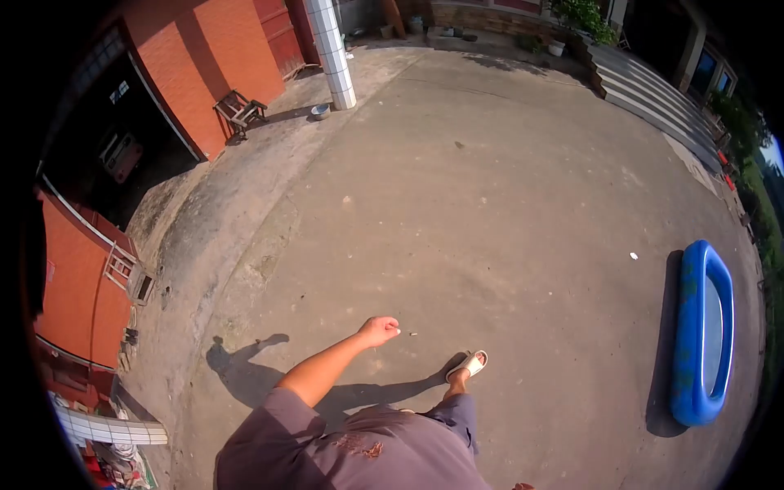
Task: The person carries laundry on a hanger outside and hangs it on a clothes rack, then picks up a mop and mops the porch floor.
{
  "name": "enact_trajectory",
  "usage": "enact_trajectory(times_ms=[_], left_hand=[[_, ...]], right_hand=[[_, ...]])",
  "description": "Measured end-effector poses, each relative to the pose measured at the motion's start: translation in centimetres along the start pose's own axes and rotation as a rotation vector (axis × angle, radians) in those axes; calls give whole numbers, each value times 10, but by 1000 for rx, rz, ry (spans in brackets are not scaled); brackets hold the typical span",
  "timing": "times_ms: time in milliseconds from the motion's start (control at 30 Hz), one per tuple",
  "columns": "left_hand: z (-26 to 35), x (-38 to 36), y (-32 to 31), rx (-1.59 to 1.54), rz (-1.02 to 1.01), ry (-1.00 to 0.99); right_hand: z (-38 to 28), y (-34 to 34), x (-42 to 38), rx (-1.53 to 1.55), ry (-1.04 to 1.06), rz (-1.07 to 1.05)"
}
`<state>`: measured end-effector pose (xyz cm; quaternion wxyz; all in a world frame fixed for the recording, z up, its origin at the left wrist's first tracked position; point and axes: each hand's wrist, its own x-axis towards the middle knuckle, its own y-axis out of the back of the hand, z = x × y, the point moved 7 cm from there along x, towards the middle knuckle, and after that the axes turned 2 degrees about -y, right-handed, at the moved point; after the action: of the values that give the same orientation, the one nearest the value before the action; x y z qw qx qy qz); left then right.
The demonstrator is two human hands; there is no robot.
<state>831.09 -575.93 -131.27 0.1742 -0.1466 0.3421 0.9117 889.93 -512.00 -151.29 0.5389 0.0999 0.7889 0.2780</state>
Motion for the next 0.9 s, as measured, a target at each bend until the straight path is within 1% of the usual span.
enact_trajectory(times_ms=[67,100,167,233,267,333,367,400,467,500,533,600,633,700,733,767,800,867,900], left_hand=[[14,62,-5,-23,4,16],[0,84,-9,-51,45,69],[-11,128,-27,174,16,158],[-23,138,-39,246,-236,468],[-29,142,-42,319,-242,435],[-37,155,-52,332,-339,513],[-33,165,-53,372,-367,455],[-20,187,-55,408,-386,401],[19,232,-45,420,-347,445],[36,253,-34,446,-326,486],[47,281,-28,427,-298,522],[59,339,-29,174,-329,816],[68,387,-32,165,-321,810],[85,495,-40,130,-209,853],[69,577,-56,122,-123,704],[117,629,-41,104,-39,568],[165,696,-41,265,-159,625],[271,812,-19,257,-126,569],[344,871,-6,225,-115,459]], right_hand=[[-113,17,2,80,-99,-54],[-175,25,14,94,-87,-81],[-281,55,50,90,-9,-135],[-383,106,89,83,82,-152],[-429,140,110,81,127,-155],[-512,218,154,66,216,-132],[-548,259,177,63,259,-108],[-592,297,197,74,290,-75],[-687,359,233,154,370,-26],[-739,384,256,251,432,18],[-769,407,300,198,444,33],[-820,443,353,239,467,16],[-833,458,383,196,437,14],[-861,487,436,121,365,6],[-876,493,458,98,313,-14],[-888,499,475,91,249,-43],[-903,512,493,85,209,-63],[-937,541,520,79,132,-91],[-956,559,534,87,100,-102]])
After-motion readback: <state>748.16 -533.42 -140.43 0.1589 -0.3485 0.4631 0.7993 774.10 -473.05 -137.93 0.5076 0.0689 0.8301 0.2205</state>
